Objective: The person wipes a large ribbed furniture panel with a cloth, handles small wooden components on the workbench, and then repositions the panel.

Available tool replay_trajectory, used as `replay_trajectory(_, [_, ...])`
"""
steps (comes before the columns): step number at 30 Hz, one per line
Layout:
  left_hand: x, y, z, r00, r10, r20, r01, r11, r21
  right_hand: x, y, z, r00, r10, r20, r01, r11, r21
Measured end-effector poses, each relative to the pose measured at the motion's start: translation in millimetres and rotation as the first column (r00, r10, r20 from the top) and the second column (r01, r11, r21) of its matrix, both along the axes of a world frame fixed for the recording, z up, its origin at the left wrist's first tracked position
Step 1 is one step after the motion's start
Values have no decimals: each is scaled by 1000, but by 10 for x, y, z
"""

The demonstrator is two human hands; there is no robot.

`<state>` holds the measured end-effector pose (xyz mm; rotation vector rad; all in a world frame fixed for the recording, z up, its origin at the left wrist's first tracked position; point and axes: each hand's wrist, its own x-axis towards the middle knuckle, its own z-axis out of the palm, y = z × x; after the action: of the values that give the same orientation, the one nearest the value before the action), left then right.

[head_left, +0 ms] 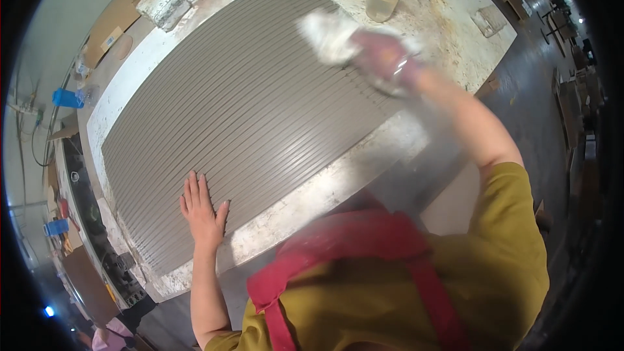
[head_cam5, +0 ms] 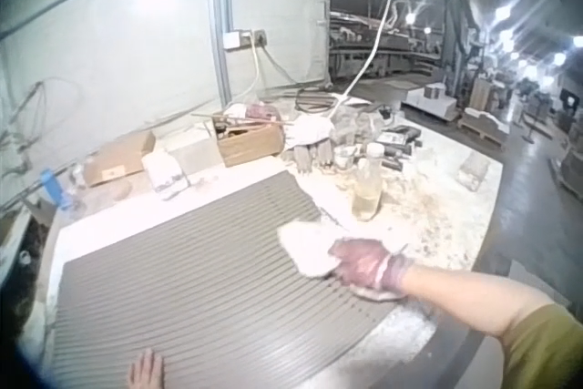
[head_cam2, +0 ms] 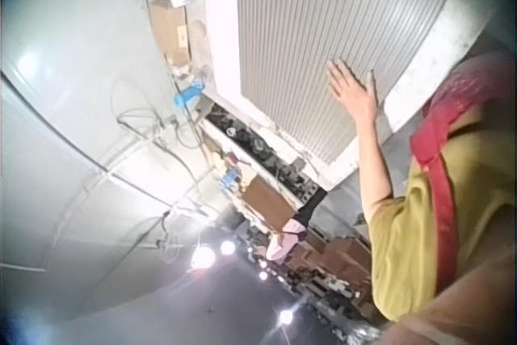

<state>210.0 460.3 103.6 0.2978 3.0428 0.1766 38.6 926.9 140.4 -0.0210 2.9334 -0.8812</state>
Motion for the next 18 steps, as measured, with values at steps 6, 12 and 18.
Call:
replay_trajectory(6, [26, -30, -9, 1000, 10, -3, -10, 1000, 25, -180, 254, 72, 992, 22, 128, -88, 839, 538])
replay_trajectory(12, [18, 15, -3, 1000, 9, -7, -9, 1000, 7, -24, -77, 39, 955, 297, 5, -272, 867, 417])
replay_trajectory(18, [-27, 99, 32, 1000, -22, -12, 22, 1000, 13, -158, 711, -18, 999, 21, 28, -32, 901, 433])
